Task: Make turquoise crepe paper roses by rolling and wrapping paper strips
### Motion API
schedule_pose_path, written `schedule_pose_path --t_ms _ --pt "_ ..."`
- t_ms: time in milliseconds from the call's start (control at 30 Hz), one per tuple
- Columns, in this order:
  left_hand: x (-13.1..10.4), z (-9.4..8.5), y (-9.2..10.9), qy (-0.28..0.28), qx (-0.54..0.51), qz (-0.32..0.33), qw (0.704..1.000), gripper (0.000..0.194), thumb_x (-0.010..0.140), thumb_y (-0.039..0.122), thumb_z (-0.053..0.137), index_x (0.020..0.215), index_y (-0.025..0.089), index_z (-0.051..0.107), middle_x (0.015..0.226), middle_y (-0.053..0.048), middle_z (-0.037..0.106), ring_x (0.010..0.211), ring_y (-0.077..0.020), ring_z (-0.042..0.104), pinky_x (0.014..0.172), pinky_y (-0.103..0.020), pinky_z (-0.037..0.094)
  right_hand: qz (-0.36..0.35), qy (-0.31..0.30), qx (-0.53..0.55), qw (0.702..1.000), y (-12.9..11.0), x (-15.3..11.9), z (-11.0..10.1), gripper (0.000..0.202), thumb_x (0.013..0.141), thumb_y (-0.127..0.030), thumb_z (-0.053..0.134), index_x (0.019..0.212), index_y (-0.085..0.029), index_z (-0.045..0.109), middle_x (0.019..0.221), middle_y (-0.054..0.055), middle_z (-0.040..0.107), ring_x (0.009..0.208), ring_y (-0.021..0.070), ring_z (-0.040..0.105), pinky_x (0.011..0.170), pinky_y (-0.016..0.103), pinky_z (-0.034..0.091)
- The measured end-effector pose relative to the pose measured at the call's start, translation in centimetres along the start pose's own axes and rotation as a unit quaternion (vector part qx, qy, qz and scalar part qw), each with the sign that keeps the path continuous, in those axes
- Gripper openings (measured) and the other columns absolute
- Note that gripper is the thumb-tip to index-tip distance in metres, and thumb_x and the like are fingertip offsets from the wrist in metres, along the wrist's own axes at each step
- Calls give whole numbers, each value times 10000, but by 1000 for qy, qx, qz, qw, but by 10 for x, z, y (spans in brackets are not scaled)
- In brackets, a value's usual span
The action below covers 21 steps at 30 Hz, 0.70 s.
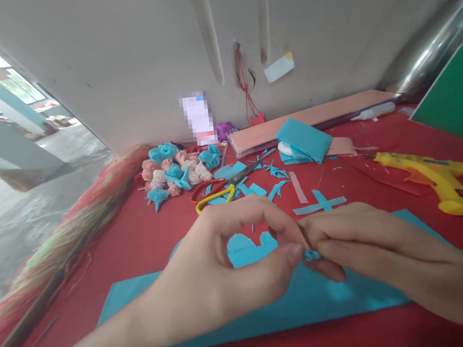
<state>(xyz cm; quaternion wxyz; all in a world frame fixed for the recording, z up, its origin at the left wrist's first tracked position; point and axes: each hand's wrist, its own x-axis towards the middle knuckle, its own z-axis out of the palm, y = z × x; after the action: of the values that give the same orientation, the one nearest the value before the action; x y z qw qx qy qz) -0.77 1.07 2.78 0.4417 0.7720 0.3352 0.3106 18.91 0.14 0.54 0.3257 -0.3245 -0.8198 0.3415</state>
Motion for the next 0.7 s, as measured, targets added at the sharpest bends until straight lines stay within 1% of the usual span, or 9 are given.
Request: schedule_pose_path --t_ms 67,167,233,333,433,533,700 --pt "-1 1 0 -5 4 -8 1000 78 807 155 574 744 184 610 736 -26 667 720 -175 612 687 -302 534 4 -2 5 1000 1 -1 0 361 932 -269 357 602 -222 498 528 -39 550 476 96 560 451 152 490" --pt "-2 2 1 -6 19 -11 1000 77 798 148 574 744 181 616 731 -17 665 708 -162 614 672 -270 533 27 -13 4 1000 3 -3 1 344 940 -318 406 636 -221 532 573 -45 588 518 88 590 484 128 497" --pt "-3 3 2 -8 28 -7 1000 81 785 127 576 739 181 616 718 -3 657 699 -148 615 662 -243 527 26 -28 17 999 5 -3 0 330 945 -294 409 654 -216 543 599 -39 602 539 92 600 501 129 504" --pt "-4 2 3 -8 34 -3 999 102 783 107 568 731 181 616 715 1 657 695 -144 619 659 -239 525 23 -35 60 997 6 -3 0 330 944 -300 410 651 -209 533 603 -27 588 547 101 594 497 143 507" --pt "-2 2 2 -7 20 -1 1000 109 820 143 561 750 186 634 735 -15 669 714 -161 627 656 -260 525 57 -35 78 995 5 -2 0 318 922 -317 440 633 -204 511 596 -16 562 556 114 580 484 166 503" --pt "0 1 2 -13 5 6 1000 90 833 181 582 764 190 639 739 -15 663 720 -161 630 671 -262 524 60 -45 116 990 3 -2 -2 332 925 -318 433 620 -203 494 596 -14 551 556 110 566 505 169 504" --pt "1 0 3 -20 14 31 999 86 809 130 594 752 181 634 724 -1 652 692 -136 616 661 -243 514 87 -63 154 982 4 -1 -3 353 914 -336 449 588 -202 465 566 -10 520 535 114 542 507 185 500"
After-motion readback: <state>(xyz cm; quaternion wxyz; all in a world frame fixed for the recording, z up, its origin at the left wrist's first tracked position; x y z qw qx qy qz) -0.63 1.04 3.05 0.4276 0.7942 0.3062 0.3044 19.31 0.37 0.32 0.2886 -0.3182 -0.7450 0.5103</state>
